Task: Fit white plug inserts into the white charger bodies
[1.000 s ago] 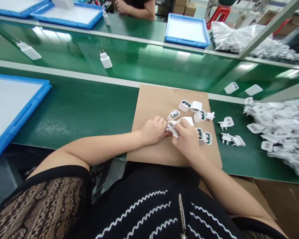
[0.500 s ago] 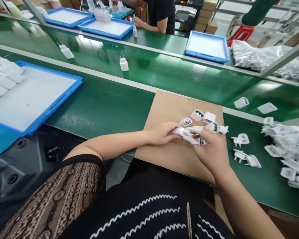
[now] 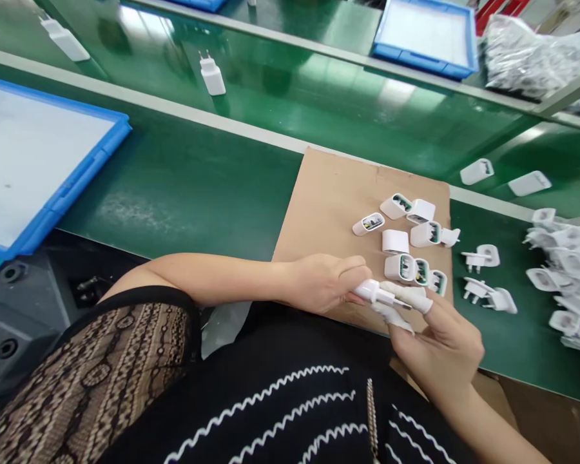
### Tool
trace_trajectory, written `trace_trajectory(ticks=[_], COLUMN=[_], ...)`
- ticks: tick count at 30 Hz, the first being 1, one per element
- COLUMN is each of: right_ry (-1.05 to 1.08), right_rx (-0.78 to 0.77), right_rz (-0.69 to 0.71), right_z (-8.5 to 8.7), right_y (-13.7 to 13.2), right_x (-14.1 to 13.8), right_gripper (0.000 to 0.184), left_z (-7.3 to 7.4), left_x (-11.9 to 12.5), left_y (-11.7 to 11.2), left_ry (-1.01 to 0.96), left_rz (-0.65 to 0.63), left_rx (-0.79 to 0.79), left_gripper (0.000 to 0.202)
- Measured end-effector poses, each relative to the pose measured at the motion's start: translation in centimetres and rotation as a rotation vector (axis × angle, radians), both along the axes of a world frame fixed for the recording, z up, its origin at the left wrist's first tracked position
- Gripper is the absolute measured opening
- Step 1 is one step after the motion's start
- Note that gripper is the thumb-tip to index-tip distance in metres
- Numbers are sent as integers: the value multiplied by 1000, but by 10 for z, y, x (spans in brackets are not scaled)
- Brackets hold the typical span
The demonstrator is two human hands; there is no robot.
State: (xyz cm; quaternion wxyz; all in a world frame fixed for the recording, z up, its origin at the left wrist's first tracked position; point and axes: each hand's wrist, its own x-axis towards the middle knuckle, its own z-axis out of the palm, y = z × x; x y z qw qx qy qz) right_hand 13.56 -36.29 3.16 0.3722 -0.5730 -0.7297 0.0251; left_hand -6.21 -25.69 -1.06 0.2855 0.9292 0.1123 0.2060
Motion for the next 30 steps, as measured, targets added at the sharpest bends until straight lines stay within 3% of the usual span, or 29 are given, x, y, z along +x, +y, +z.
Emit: trace_trajectory(ticks=[7,12,14,17,20,22,25,27,30], right_ry=[-69,113,215,374,193,-118,-341,-353,-268], right_rx=[12,-25,-114,-247,-159,-171,-293,-309,-211], right_rz=[-38,-15,31,18,-288,-444,-501,-489,-489], right_z=[-2,-2,-2,-4,-15,-30,-56,-70,-80], right_y=[-5,14,28,49,63,70,78,82,85], right_x=[0,-7,-1,32,94,139,185,195,190], right_gripper=[40,31,37,59,54,53,62,62,59], left_z=[6,4,2,1,6,11,11,8,3], left_x=[-1,-2,0,2,2,3,14,30,58], left_y=[-7,0,4,8,21,43,98,144,204], left_ry=[33,-106,-185,-240,-295,-320,-294,-241,-181], left_rz=[43,103,135,156,220,282,406,582,857], left_rx=[38,-183,-328,-542,-627,-608,-539,-497,-456], left_gripper=[25,29,32,41,39,39,39,38,36])
